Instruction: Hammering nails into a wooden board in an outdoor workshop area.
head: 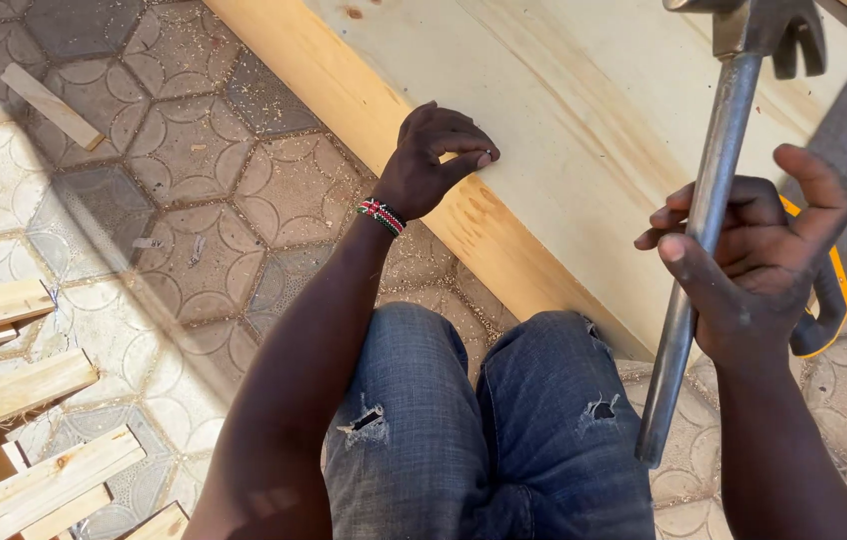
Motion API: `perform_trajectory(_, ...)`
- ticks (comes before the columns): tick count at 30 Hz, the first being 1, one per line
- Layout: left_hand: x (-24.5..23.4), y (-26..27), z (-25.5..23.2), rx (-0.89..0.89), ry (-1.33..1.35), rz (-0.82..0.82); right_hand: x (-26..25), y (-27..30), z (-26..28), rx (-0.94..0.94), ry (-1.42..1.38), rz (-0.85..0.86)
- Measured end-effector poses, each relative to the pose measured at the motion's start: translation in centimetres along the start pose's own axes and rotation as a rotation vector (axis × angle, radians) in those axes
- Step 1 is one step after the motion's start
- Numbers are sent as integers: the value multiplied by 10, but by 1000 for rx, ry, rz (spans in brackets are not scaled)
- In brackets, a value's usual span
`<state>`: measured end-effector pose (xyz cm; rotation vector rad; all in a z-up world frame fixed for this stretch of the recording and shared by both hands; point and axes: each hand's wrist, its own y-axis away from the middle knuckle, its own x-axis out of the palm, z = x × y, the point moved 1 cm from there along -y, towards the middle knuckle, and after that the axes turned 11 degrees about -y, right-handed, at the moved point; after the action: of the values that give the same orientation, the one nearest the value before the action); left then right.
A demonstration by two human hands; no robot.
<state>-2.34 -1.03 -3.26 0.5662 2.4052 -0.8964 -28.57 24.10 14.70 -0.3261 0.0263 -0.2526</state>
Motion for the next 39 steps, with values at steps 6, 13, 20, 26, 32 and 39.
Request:
perform_trajectory(6, -9, -2, -8, -184, 55, 112, 11, 39, -35, 454, -355, 164)
perform_trajectory(13, 0, -3, 2, 29, -49, -15, 16, 16, -12, 691, 6, 198)
perform_trajectory(20, 6, 1, 8, 27, -93, -64, 33, -13, 8, 773, 156, 267)
perform_trajectory(26, 2, 2, 1, 32, -54, -80, 43, -25, 16, 799, 476, 340)
perform_trajectory(32, 0, -1, -5, -23, -72, -27, 37, -24, 28, 470, 471, 273)
perform_trajectory(39, 1, 3, -1, 6, -92, -45, 30, -23, 15, 789, 508, 318)
